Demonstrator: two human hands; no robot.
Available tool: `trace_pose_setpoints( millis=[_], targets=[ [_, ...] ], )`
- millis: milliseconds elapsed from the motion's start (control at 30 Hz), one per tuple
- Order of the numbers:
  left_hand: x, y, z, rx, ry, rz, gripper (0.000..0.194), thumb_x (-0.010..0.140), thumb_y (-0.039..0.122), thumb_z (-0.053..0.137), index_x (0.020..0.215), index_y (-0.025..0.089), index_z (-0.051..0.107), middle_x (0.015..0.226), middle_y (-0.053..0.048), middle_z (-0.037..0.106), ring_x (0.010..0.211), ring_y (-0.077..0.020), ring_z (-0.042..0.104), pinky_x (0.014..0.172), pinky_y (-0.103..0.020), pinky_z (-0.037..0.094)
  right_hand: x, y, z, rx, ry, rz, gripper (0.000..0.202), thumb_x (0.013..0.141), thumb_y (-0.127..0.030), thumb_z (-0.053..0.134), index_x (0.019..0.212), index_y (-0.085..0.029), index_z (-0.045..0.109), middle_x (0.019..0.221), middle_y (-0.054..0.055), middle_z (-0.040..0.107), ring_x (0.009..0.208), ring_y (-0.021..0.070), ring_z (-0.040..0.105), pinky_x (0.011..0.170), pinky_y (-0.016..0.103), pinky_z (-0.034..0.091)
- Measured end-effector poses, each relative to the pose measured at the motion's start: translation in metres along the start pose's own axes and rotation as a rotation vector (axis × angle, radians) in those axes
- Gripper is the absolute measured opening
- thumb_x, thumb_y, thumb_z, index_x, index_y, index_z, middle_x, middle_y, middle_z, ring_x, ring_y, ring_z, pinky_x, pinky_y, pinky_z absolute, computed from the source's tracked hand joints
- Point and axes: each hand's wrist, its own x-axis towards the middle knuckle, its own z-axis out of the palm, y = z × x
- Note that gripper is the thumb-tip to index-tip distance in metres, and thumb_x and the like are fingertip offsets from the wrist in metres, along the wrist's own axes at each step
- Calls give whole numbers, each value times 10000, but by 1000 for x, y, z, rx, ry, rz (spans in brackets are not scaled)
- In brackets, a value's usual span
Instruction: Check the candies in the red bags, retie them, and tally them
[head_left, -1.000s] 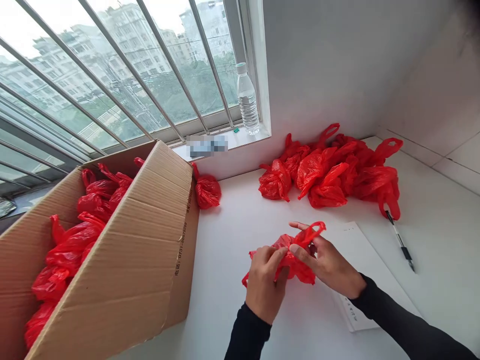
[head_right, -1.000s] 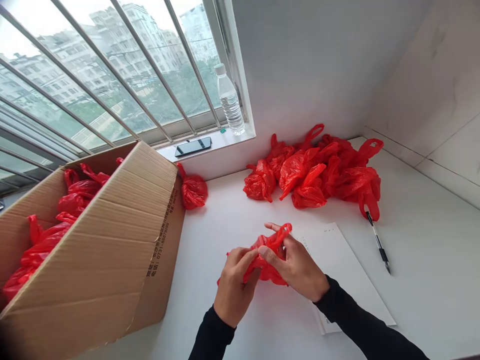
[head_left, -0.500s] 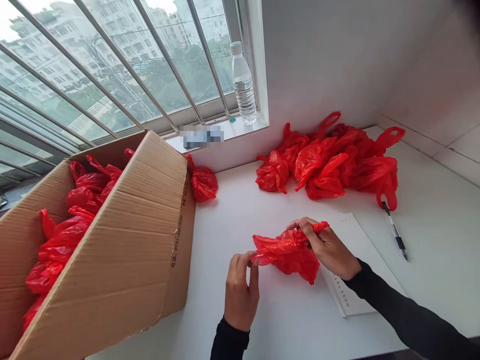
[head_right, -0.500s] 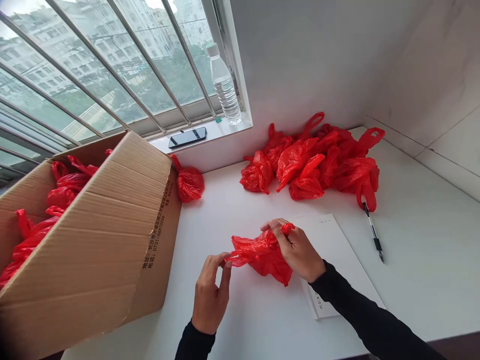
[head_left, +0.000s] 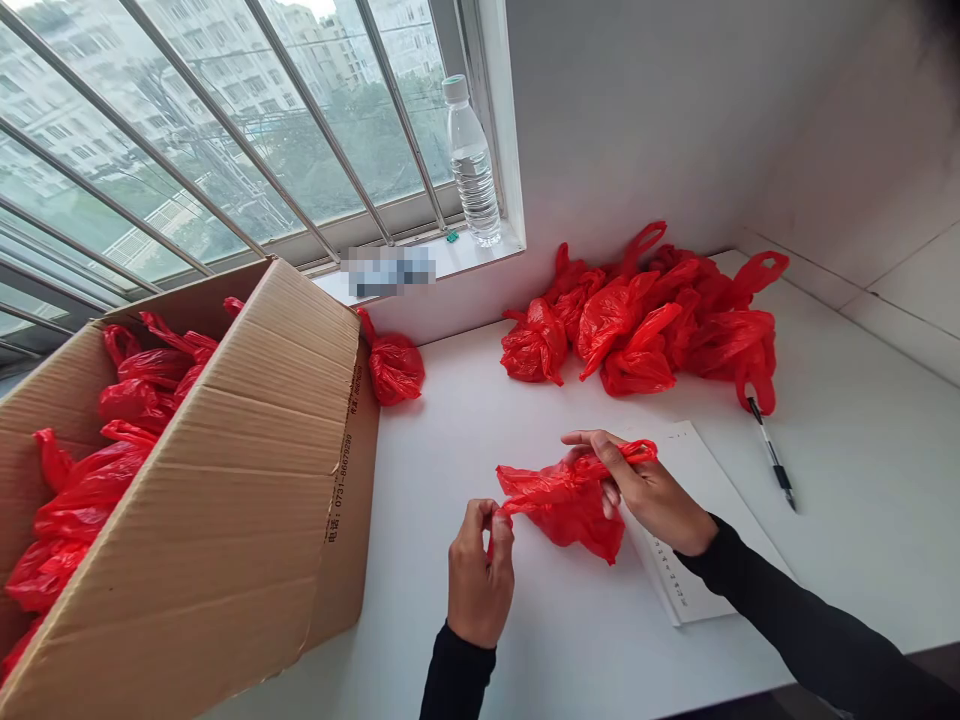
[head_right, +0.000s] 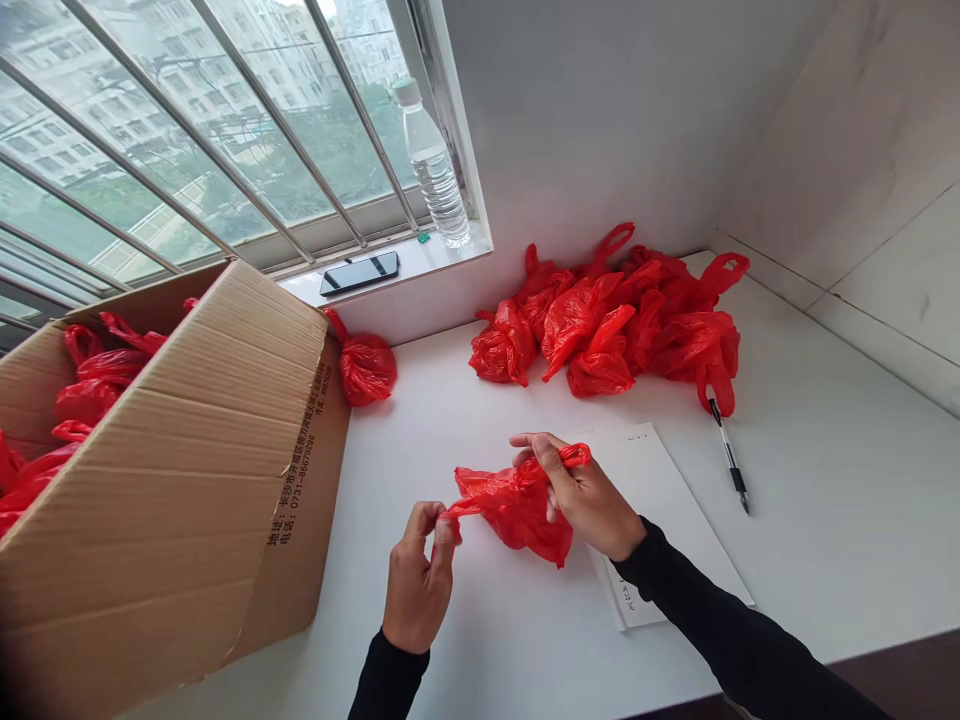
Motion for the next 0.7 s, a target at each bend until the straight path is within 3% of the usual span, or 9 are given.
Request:
trace_pose_setpoints(
  millis=[100,200,300,400,500,533,600,667,700],
  targets=[
    [-8,5,-1,-34,35,-31,220,1049,312,393,856,239,469,635,67,456,486,-105,405,472,-206,394,2,-2,-2,292,-19,93,460,975,-644,475,1079,-225,635,936,27,669,492,96,377,513,301,510],
    [-15,2,-3,-24,74,-12,283,1043,319,405,779,234,462,616,66,420,479,-100,348,474,-212,357,9,-1,-4,493,27,181,461,930,-652,557,759,-231,485,601,-67,439,451,86,242,394,225,370],
    [-19,-7,-10,8,84,14,319,1034,301,428,724,230,460,573,69,380,458,-100,305,456,-222,312,14,4,0,471,75,190,542,916,-676,564,686,-245,328,550,-100,245,463,85,121,357,202,210],
    [-18,-11,-18,48,116,22,288,1023,270,462,740,232,496,588,54,435,480,-116,387,469,-230,351,15,9,9,409,27,121,523,931,-692,528,712,-244,368,593,-78,314,508,106,209,409,218,312],
    [-14,-1,-19,84,193,68,95,984,252,539,1030,234,621,961,-58,658,876,-209,624,742,-318,528,12,11,18,339,-37,74,527,937,-713,496,725,-243,383,632,-62,338,555,123,277,458,236,376],
    [-11,5,-16,98,178,124,227,963,236,568,1186,242,612,1150,-94,658,1074,-253,610,899,-392,524,11,11,21,309,-63,65,526,946,-714,476,729,-244,384,635,-61,337,555,124,289,461,240,376],
    [-5,18,-7,114,42,279,494,920,174,593,1400,273,527,1387,-105,587,1318,-305,495,1133,-532,369,6,9,23,257,-125,43,511,979,-693,423,741,-243,386,634,-63,342,534,120,313,473,252,375],
    [2,29,4,107,-122,400,556,899,109,565,1426,280,521,1348,-85,633,1296,-301,522,1186,-571,280,1,6,24,193,-164,1,483,1016,-649,380,758,-241,398,637,-64,369,498,109,347,495,270,380],
    [6,32,9,96,-168,417,517,900,100,548,1389,269,556,1250,-81,682,1204,-288,579,1158,-559,323,-2,5,23,147,-165,-22,461,1027,-625,376,778,-240,424,651,-61,397,493,107,382,519,282,399]
  ],
)
